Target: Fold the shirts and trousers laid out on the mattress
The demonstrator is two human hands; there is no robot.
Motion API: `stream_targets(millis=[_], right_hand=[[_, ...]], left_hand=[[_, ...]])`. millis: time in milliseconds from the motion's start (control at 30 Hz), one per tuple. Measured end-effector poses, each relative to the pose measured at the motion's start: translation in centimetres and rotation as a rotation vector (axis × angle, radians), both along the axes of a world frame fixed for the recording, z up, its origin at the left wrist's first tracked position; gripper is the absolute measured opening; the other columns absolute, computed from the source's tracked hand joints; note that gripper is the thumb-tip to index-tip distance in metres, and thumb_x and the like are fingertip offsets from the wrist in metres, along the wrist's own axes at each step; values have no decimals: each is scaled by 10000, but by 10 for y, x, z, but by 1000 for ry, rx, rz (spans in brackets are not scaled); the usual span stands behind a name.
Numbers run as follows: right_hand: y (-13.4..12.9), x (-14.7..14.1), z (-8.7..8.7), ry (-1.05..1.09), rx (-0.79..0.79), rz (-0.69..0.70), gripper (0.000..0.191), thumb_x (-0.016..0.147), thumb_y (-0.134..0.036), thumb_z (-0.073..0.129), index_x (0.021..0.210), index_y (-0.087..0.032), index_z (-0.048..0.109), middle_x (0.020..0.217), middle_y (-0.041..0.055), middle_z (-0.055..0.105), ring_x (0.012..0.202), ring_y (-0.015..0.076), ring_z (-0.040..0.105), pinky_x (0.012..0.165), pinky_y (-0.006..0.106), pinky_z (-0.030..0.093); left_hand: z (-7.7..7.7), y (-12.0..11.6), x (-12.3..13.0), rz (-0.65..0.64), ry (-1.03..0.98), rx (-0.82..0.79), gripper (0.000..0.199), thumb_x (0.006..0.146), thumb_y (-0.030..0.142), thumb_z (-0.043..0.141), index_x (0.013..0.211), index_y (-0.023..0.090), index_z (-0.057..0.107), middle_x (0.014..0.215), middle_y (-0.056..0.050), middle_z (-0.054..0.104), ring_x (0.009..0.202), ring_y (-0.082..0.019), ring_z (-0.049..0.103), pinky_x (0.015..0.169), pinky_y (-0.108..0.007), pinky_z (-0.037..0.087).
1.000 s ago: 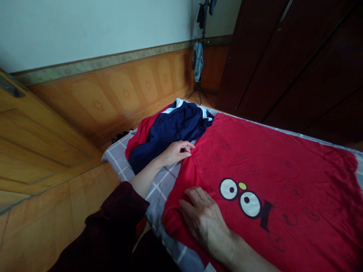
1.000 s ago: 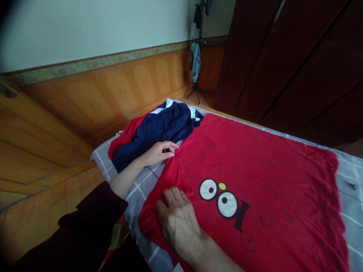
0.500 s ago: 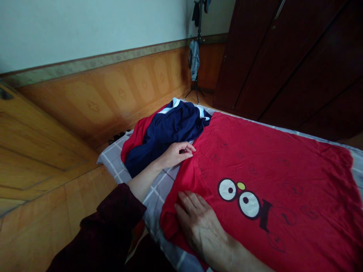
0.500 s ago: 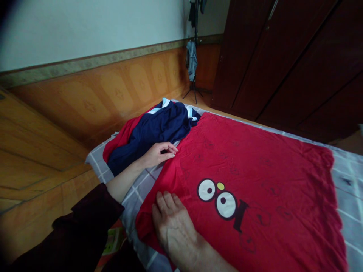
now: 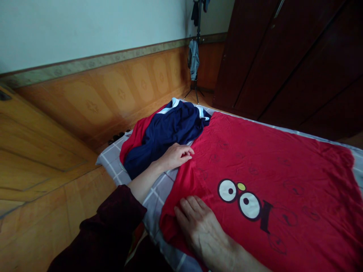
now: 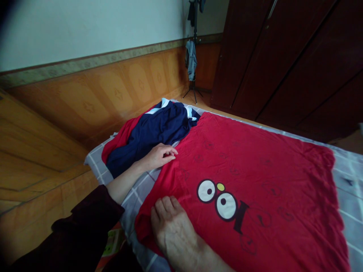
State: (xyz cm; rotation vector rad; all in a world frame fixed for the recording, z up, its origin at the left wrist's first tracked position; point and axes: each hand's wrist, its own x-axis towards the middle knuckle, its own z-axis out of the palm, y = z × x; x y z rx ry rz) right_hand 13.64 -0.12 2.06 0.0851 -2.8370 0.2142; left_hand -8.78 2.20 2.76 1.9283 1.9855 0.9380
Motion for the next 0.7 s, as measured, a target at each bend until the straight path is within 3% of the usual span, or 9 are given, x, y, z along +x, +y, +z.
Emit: stream_targets(millis=[200, 300, 367, 533, 700], right_hand=[[5, 2, 8, 7, -47, -15, 155, 812, -81, 504, 919, -179, 560, 861, 40, 585, 782, 187, 513, 779, 342, 418], [15, 2, 11, 104, 66, -147, 292, 763, -85, 521, 1044, -134, 582, 1038, 118, 612, 960, 253, 531, 858, 397, 405], [22, 2, 10, 131, 174, -246, 321, 721, -55, 518, 1025, -101, 609, 1096, 172, 607, 1041, 296, 510, 863, 417, 405], [28, 1, 17, 45, 283, -332, 147, 663, -44, 544, 700, -166, 619, 796, 114, 623, 778, 260, 528, 746, 405, 438], [23, 3, 26, 22, 289, -328, 119, 633, -74, 597, 635, -193, 584, 654, 71, 545, 660, 235, 470, 652, 388, 424]], left_hand=[[-1, 0, 0, -15, -34, -5, 134, 811, 167, 582, 918, 180, 661, 750, 7, 661, 664, -107, 597, 673, -217, 438], [1, -2, 0, -43, -48, -13, 189, 795, 149, 567, 960, 180, 655, 785, 0, 666, 700, -112, 601, 699, -222, 446], [3, -3, 0, -66, -44, -22, 216, 778, 144, 576, 976, 179, 653, 814, -8, 670, 737, -121, 606, 721, -227, 453], [4, -2, -1, -70, -21, -31, 193, 784, 160, 595, 967, 170, 657, 814, -15, 665, 736, -128, 603, 720, -236, 450], [2, -2, -1, -33, 9, -47, 190, 781, 201, 641, 967, 172, 656, 801, -11, 653, 748, -139, 601, 743, -253, 442]])
